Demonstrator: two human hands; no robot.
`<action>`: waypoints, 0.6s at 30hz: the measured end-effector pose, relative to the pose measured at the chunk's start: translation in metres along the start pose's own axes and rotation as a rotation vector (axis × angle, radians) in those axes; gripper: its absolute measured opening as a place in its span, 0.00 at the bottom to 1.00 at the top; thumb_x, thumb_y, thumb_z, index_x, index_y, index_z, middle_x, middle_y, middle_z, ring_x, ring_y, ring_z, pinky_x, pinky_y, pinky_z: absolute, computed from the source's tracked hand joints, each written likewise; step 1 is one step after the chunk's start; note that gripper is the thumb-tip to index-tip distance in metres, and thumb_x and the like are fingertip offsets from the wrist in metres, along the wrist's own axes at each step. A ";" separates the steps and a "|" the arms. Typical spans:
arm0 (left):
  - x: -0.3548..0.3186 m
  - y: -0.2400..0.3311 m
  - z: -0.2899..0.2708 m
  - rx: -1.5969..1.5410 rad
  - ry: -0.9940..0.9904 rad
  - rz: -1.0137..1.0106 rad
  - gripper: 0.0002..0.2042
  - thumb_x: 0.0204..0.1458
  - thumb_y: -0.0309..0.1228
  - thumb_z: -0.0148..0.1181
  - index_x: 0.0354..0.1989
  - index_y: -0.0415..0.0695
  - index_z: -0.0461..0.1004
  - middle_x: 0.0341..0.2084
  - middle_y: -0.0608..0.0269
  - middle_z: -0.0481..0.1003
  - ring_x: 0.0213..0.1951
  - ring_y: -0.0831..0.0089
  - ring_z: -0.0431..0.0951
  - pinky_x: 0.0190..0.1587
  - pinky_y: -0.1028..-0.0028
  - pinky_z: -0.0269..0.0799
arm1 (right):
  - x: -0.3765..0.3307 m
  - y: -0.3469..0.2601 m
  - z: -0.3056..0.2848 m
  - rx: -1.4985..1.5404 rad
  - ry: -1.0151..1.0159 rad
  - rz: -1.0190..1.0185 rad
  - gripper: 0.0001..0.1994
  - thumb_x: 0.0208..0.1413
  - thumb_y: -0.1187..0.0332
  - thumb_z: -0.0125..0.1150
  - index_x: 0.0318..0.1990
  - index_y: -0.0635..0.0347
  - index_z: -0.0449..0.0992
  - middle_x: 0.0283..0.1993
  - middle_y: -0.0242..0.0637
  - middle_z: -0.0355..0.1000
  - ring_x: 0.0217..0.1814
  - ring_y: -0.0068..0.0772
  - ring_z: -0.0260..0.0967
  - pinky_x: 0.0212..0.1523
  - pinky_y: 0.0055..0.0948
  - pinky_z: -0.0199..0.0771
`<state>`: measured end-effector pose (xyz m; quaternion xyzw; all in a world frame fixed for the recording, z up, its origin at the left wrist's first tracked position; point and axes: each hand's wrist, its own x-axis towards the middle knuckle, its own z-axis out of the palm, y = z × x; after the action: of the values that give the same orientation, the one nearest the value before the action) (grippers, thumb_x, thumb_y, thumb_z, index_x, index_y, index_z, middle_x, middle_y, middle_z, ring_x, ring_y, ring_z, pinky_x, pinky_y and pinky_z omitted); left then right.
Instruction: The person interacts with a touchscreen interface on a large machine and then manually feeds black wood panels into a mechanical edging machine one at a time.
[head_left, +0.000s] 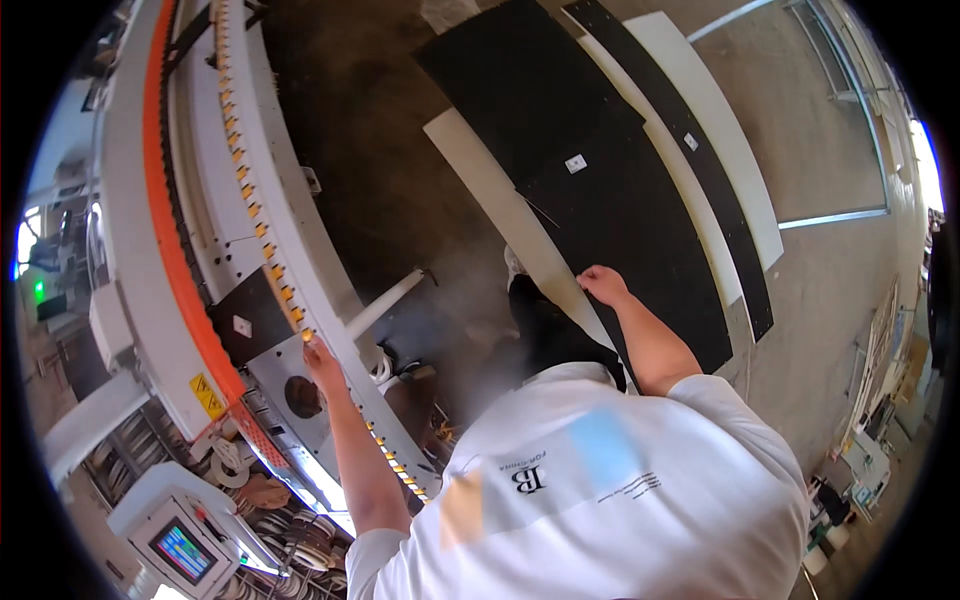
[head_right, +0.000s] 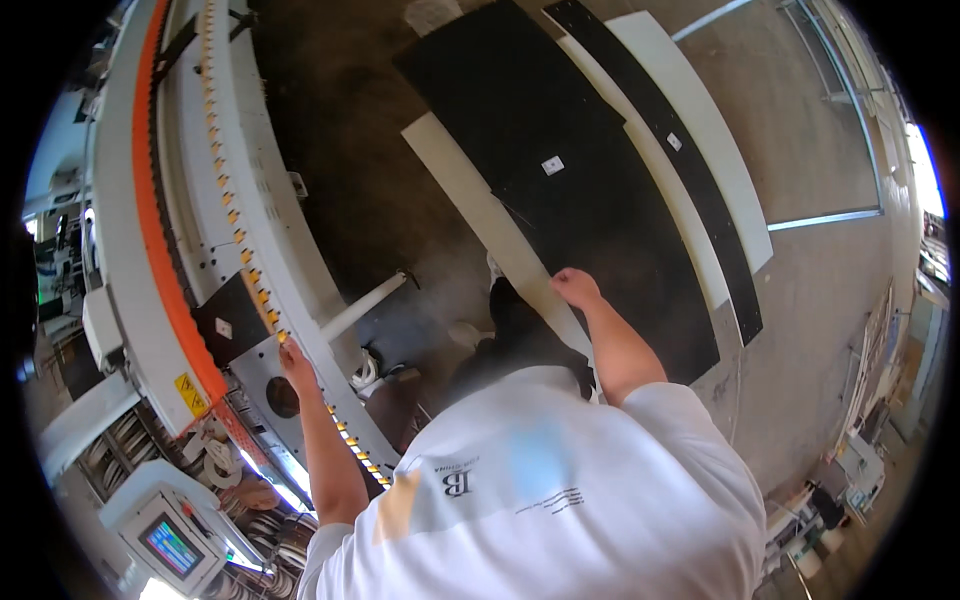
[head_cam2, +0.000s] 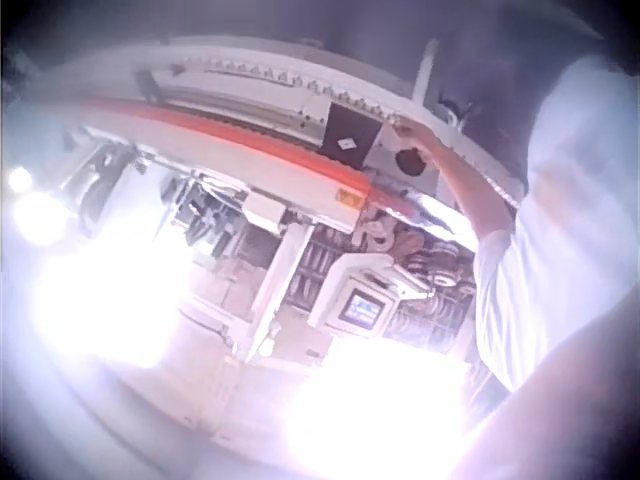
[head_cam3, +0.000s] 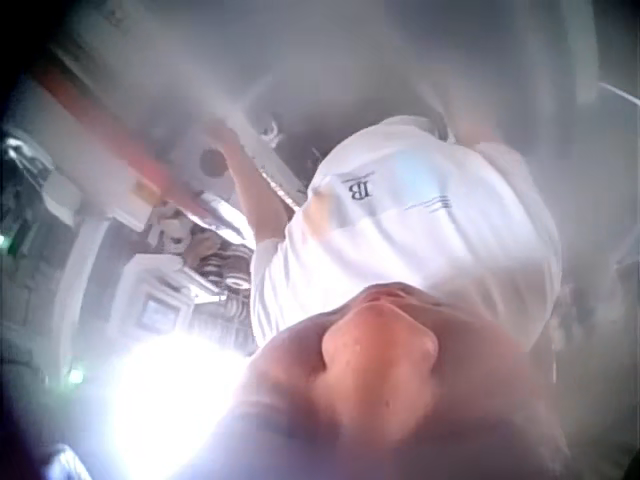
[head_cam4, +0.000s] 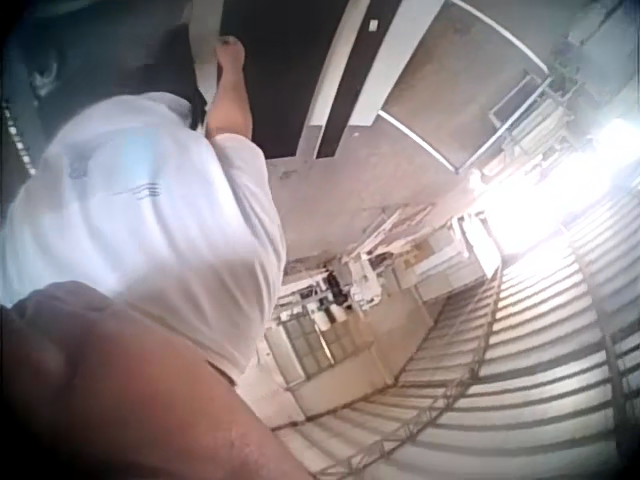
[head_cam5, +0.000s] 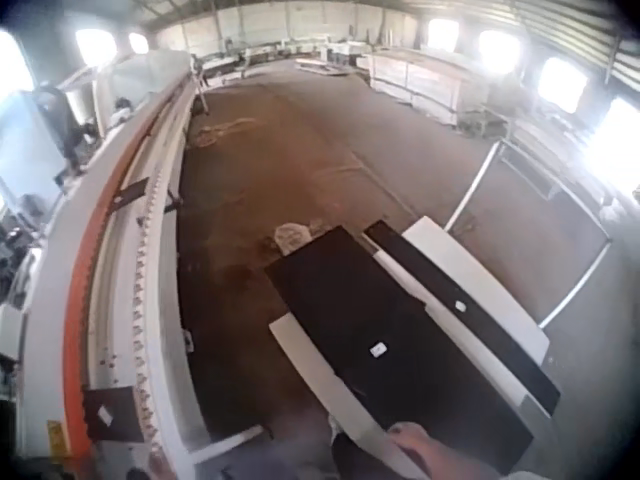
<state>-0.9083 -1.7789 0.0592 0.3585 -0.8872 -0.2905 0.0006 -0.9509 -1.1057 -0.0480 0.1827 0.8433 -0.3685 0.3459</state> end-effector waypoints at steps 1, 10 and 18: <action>-0.003 0.020 0.005 0.010 -0.024 -0.004 0.35 0.65 0.56 0.50 0.64 0.33 0.66 0.59 0.38 0.72 0.59 0.45 0.72 0.58 0.57 0.70 | 0.013 0.001 -0.001 0.001 -0.004 0.026 0.17 0.58 0.52 0.65 0.41 0.59 0.82 0.35 0.35 0.82 0.39 0.32 0.79 0.42 0.34 0.77; -0.026 0.100 0.004 0.410 0.157 -0.217 0.29 0.64 0.52 0.54 0.61 0.38 0.68 0.50 0.40 0.77 0.51 0.42 0.78 0.51 0.53 0.74 | 0.211 0.027 -0.010 -0.016 0.332 0.096 0.28 0.56 0.42 0.61 0.23 0.63 0.72 0.31 0.55 0.73 0.39 0.60 0.74 0.38 0.51 0.69; -0.030 0.115 0.013 0.273 0.201 -0.236 0.27 0.67 0.47 0.54 0.61 0.35 0.66 0.49 0.40 0.77 0.48 0.47 0.80 0.49 0.57 0.75 | 0.287 0.033 0.026 0.389 0.451 0.637 0.37 0.48 0.43 0.77 0.50 0.69 0.70 0.40 0.42 0.73 0.32 0.36 0.74 0.25 0.35 0.81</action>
<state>-0.9621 -1.6872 0.1138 0.4840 -0.8656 -0.1282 0.0063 -1.1193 -1.0878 -0.2829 0.5714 0.7142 -0.3463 0.2086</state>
